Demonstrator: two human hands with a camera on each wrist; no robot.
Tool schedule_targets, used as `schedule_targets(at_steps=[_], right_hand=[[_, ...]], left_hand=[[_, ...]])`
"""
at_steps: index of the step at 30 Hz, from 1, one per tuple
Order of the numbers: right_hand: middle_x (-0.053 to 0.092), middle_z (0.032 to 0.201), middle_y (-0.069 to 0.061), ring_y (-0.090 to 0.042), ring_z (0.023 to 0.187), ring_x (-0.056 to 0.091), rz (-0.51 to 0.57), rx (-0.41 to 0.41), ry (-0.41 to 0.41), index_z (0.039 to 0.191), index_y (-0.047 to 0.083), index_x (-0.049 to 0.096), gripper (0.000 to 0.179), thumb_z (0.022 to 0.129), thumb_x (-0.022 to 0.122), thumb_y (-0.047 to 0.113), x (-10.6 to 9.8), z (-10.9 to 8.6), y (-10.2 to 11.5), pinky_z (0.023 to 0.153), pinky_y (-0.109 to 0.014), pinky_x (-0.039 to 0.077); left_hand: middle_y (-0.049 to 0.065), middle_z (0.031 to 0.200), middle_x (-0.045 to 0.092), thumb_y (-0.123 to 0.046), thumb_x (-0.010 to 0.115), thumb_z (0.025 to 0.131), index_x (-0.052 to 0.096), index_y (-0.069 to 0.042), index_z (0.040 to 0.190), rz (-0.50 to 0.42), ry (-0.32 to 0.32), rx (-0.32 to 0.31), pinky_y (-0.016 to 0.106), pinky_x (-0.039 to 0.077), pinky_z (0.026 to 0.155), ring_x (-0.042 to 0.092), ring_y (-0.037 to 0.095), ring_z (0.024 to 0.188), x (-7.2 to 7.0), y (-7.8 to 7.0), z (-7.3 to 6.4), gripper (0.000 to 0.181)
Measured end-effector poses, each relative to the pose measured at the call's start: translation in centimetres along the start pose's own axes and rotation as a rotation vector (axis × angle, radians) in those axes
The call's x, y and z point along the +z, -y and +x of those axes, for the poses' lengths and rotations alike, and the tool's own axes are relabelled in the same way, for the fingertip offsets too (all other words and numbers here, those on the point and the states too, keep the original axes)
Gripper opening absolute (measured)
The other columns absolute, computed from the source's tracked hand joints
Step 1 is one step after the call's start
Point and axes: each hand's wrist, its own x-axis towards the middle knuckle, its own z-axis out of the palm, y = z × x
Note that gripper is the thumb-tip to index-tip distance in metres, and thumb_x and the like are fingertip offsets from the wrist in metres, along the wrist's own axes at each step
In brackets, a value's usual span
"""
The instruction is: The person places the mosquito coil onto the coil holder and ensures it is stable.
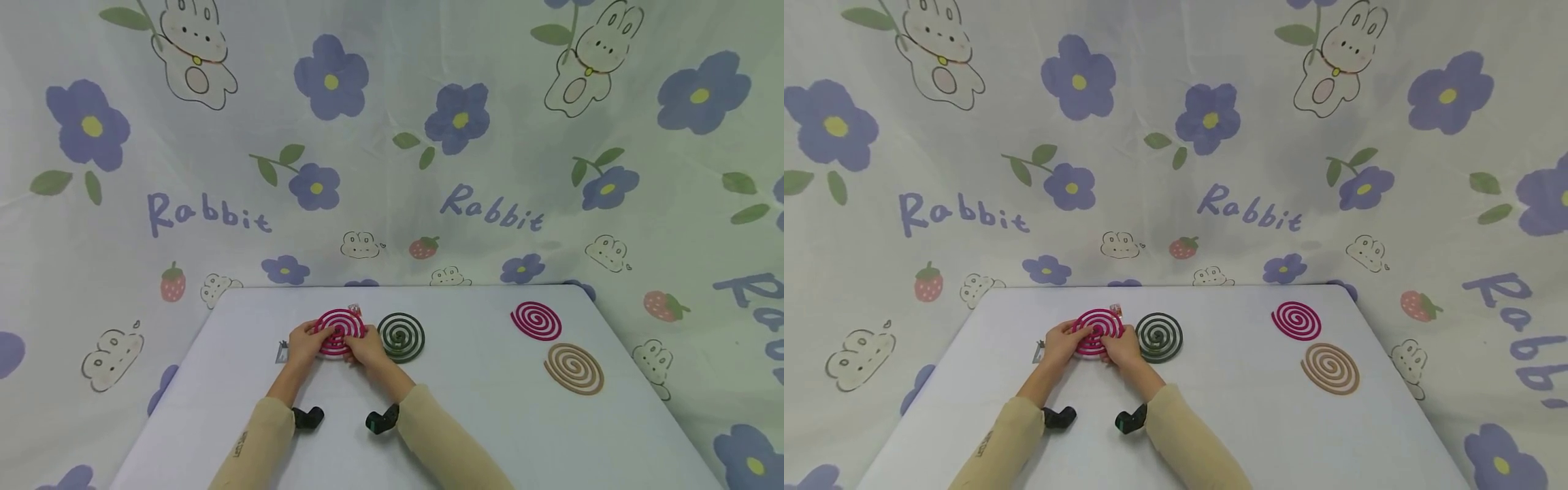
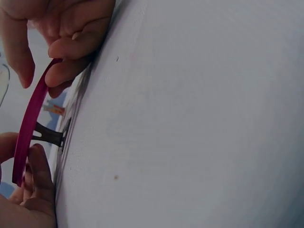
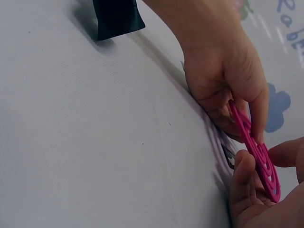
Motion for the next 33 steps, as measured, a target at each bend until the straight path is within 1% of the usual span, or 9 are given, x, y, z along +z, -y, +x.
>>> schedule_targets(at_steps=[5, 8, 14, 19, 25, 33], right_hand=[[0.064, 0.085, -0.011, -0.012, 0.055, 0.061, 0.012, -0.014, 0.024, 0.123, -0.002, 0.043, 0.039, 0.093, 0.064, 0.011, -0.2, -0.1, -0.3, 0.050, -0.023, 0.052], [0.064, 0.085, -0.011, -0.013, 0.055, 0.061, 0.019, -0.015, 0.039, 0.123, -0.002, 0.043, 0.039, 0.093, 0.064, 0.010, -0.3, -0.2, -0.4, 0.051, -0.024, 0.052], [0.065, 0.085, -0.011, -0.014, 0.057, 0.063, 0.026, 0.012, 0.062, 0.129, -0.002, 0.040, 0.046, 0.093, 0.064, 0.013, -0.8, -0.9, -0.3, 0.052, -0.025, 0.053], [0.066, 0.085, -0.011, -0.014, 0.057, 0.063, 0.033, 0.018, 0.070, 0.136, -0.003, 0.037, 0.053, 0.093, 0.064, 0.012, -1.1, -1.3, -0.3, 0.052, -0.025, 0.053], [0.065, 0.085, -0.011, -0.014, 0.058, 0.063, 0.030, 0.005, 0.078, 0.138, -0.005, 0.035, 0.055, 0.094, 0.063, 0.011, -1.3, -1.6, -0.4, 0.053, -0.025, 0.054], [0.065, 0.085, -0.012, -0.016, 0.059, 0.064, 0.033, -0.011, 0.098, 0.138, -0.004, 0.034, 0.054, 0.093, 0.061, 0.010, -1.6, -2.0, -0.8, 0.056, -0.028, 0.055]], left_hand=[[0.025, 0.123, 0.059, -0.025, 0.074, 0.088, 0.053, 0.006, 0.130, 0.009, 0.002, -0.019, 0.036, 0.047, 0.092, 0.056, 0.030, 0.112, -0.3, 0.1, -0.4, 0.057], [0.026, 0.122, 0.060, -0.025, 0.073, 0.088, 0.054, 0.007, 0.129, 0.020, -0.001, -0.023, 0.035, 0.048, 0.091, 0.057, 0.029, 0.111, -0.3, 0.1, -0.6, 0.055], [0.026, 0.117, 0.062, -0.023, 0.072, 0.089, 0.055, 0.008, 0.127, 0.029, 0.001, -0.011, 0.023, 0.049, 0.078, 0.060, 0.026, 0.104, -0.5, 0.2, -1.4, 0.052], [0.021, 0.109, 0.066, -0.021, 0.072, 0.088, 0.055, 0.008, 0.126, 0.005, 0.010, -0.013, 0.016, 0.049, 0.069, 0.062, 0.017, 0.092, -0.8, 0.1, -1.9, 0.050], [0.017, 0.103, 0.068, -0.021, 0.074, 0.087, 0.056, 0.008, 0.124, -0.008, 0.019, -0.014, 0.015, 0.049, 0.066, 0.062, 0.010, 0.086, -1.0, 0.2, -2.2, 0.050], [0.017, 0.102, 0.068, -0.021, 0.073, 0.088, 0.056, 0.009, 0.125, 0.013, 0.031, -0.005, 0.015, 0.049, 0.066, 0.061, 0.010, 0.085, -1.2, 0.3, -2.6, 0.050]])
